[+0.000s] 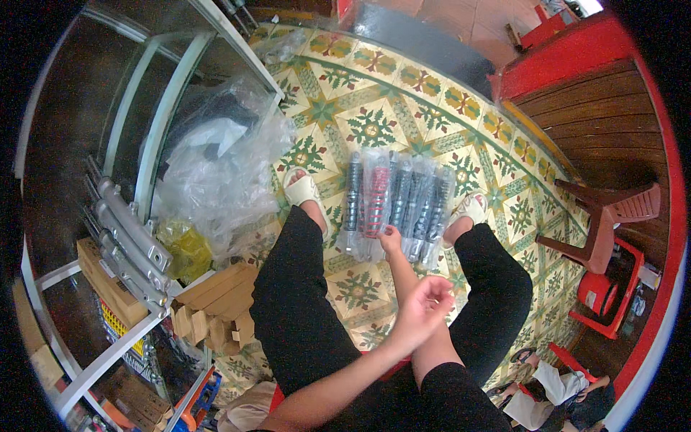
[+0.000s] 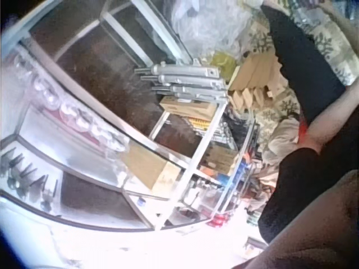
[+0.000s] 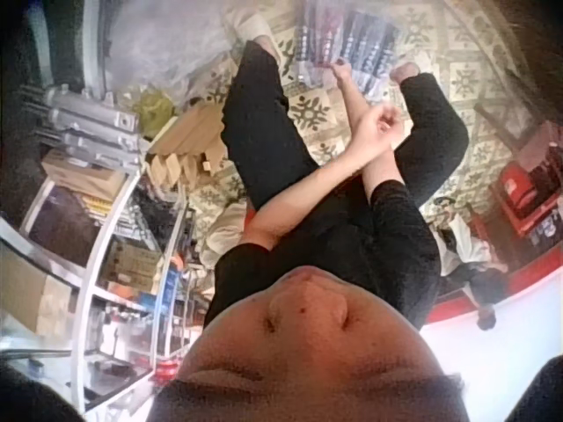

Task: The person sits on a chair and packs cylindrical suspension parts into small cardboard boxes. They pick up plastic-wrapped bundles of parts, open a box, place the parts inside, and close the box. This process is repeated multiple times with different bundles of parts.

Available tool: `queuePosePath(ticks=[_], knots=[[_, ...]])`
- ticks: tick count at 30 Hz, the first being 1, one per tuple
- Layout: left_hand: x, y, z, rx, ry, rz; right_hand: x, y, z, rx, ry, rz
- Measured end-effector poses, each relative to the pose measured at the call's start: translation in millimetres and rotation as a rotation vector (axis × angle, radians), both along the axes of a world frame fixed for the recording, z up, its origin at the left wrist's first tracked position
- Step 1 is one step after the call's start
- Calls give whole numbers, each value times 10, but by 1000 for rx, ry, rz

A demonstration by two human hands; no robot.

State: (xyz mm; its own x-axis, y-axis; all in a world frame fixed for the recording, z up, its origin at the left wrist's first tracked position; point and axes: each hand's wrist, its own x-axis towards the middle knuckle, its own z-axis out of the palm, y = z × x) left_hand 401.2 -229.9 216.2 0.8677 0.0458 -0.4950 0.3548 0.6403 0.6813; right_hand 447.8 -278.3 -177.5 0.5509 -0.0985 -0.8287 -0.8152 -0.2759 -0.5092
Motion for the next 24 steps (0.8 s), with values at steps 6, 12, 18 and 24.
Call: queuePosePath(ticks=[6,12,18,24], knots=[[114,246,-116,-60,-212,265,792,267,1355,741,273,-523],[196,260,-408,-138,-170,355,912,467,3632,827,-158,15],[5,352,-146,-491,-89,385,68,-320,4132,911,-328,106],[-33,899,-352,-384,-404,573,-157,-955,3416,662,225,-317]])
